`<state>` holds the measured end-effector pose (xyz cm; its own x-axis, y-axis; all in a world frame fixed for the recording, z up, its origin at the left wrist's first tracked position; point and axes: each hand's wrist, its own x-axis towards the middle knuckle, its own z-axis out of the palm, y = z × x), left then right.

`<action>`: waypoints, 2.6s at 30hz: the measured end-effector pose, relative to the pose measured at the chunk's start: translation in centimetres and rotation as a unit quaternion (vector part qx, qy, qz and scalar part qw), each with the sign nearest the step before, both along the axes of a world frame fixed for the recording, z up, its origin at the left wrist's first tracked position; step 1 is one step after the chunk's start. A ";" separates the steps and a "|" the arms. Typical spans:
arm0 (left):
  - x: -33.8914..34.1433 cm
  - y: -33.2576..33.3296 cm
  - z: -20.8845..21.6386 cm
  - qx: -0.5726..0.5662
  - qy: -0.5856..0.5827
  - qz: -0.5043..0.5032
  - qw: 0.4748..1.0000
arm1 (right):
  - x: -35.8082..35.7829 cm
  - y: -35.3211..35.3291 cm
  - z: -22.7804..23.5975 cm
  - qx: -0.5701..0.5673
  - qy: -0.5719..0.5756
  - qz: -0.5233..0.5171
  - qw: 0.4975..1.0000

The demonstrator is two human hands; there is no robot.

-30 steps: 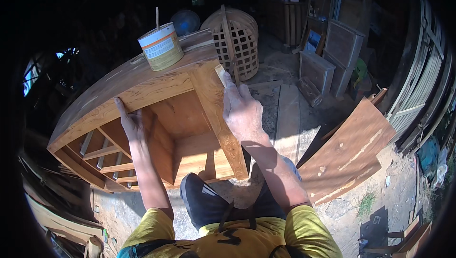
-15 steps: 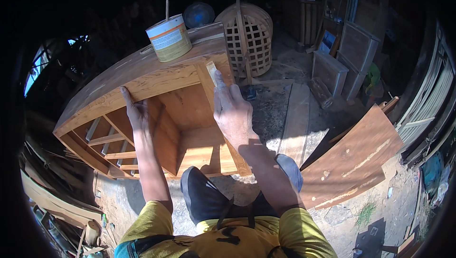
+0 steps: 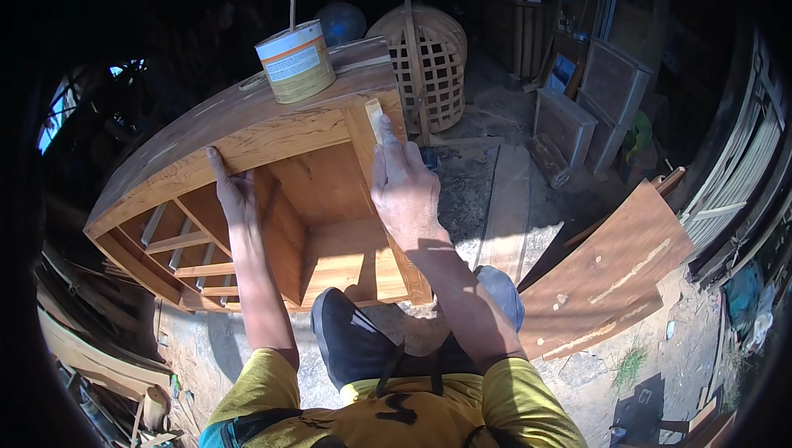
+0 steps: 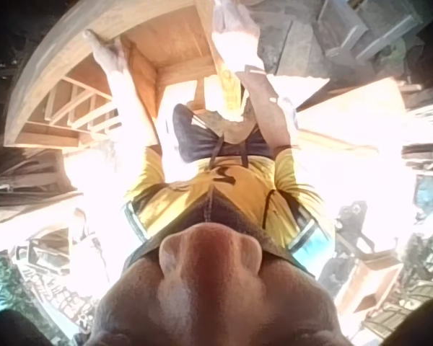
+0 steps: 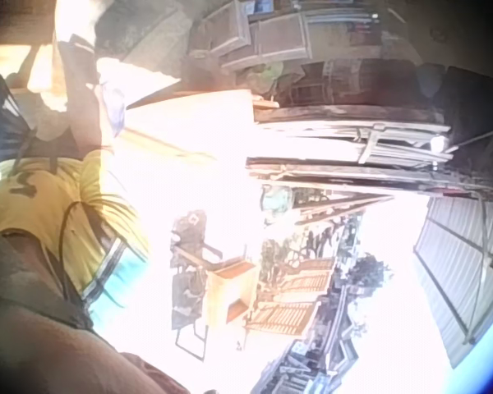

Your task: The person scoops wood filler from a container with a wooden stick and applies it onto a wooden board and a wooden cabinet.

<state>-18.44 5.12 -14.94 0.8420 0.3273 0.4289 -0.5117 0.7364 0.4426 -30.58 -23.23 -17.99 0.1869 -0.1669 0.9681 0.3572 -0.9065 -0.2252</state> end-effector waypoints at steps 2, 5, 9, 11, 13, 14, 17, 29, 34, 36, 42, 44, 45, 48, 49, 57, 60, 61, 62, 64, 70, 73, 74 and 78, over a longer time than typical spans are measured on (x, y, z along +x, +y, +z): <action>-0.1 -0.1 0.1 0.001 0.006 -0.002 1.000 | -1.1 -0.2 1.3 0.041 0.028 0.018 0.999; 0.0 0.0 0.0 0.004 0.009 -0.006 1.000 | -1.1 -0.7 0.6 0.022 0.056 -0.008 0.998; 0.1 0.2 0.0 0.006 0.016 -0.007 1.000 | 0.0 1.1 -0.1 0.015 0.020 0.023 0.999; 0.4 0.2 -0.1 0.006 0.008 -0.017 1.000 | 1.8 1.2 -1.2 -0.023 0.007 -0.008 1.000; 0.4 0.7 -0.4 0.005 0.001 -0.022 1.000 | 0.8 2.2 -1.2 -0.014 0.025 -0.008 1.000; 0.3 0.5 -0.4 0.002 0.004 -0.024 1.000 | 0.0 2.4 -0.8 0.008 0.045 -0.001 0.999; 0.3 0.5 -0.3 -0.007 0.005 -0.033 0.999 | 0.1 3.7 0.4 0.037 0.006 0.019 0.999; 0.4 1.1 -0.4 -0.016 0.025 -0.063 0.998 | 1.0 4.6 -1.4 -0.029 0.049 -0.076 0.995; 0.1 0.8 0.0 -0.015 0.021 -0.072 0.997 | 0.6 4.1 0.1 -0.090 0.078 -0.111 0.987; 0.0 0.8 0.1 -0.017 0.029 -0.076 0.997 | 0.3 4.2 0.1 -0.083 0.079 -0.106 0.988; -0.3 0.7 0.0 0.020 0.005 -0.038 0.999 | -1.1 3.5 0.9 -0.012 0.087 -0.098 0.991; -0.3 0.5 0.0 0.022 0.004 -0.036 0.999 | -1.7 3.0 0.7 0.009 0.075 -0.089 0.993; -0.1 0.5 0.0 0.022 0.004 -0.031 0.999 | -1.0 2.3 0.6 0.012 0.074 -0.091 0.993; 0.4 0.5 -0.1 0.016 0.013 -0.037 0.999 | -0.3 0.2 0.0 -0.018 0.004 -0.088 0.996; 0.5 0.8 -0.3 0.020 0.015 -0.034 0.999 | -1.1 0.5 0.1 0.001 0.027 -0.072 0.997; 0.0 0.0 0.3 0.014 -0.008 -0.025 1.000 | -2.7 -3.8 -6.6 -0.147 -0.012 -0.094 0.985; 0.0 0.5 -0.1 0.014 -0.009 -0.022 1.000 | -1.9 -3.0 -3.7 -0.144 0.012 -0.098 0.985; 0.0 0.4 -0.1 0.016 -0.010 -0.020 1.000 | -1.6 -2.8 -2.9 -0.142 0.011 -0.095 0.985; 0.0 0.3 -0.1 0.016 -0.009 -0.017 1.000 | -1.2 -2.6 -2.3 -0.079 0.022 -0.061 0.995; 0.0 0.3 -0.1 0.017 -0.007 -0.013 1.000 | -0.9 -2.9 -2.4 -0.014 0.033 -0.025 0.999; 0.1 0.3 0.0 0.004 -0.007 -0.021 1.000 | -0.7 -3.1 -5.7 -0.024 0.080 -0.072 0.994; -0.1 0.0 0.2 0.003 0.002 0.001 1.000 | -2.7 -1.4 -1.2 0.040 0.090 -0.013 0.995; 0.0 0.0 0.1 0.003 -0.004 0.002 1.000 | -2.4 -1.5 -0.7 0.028 0.098 -0.030 0.994; -0.4 -0.2 0.4 -0.001 -0.002 -0.010 1.000 | -1.5 -2.4 -2.8 0.018 0.079 -0.037 0.996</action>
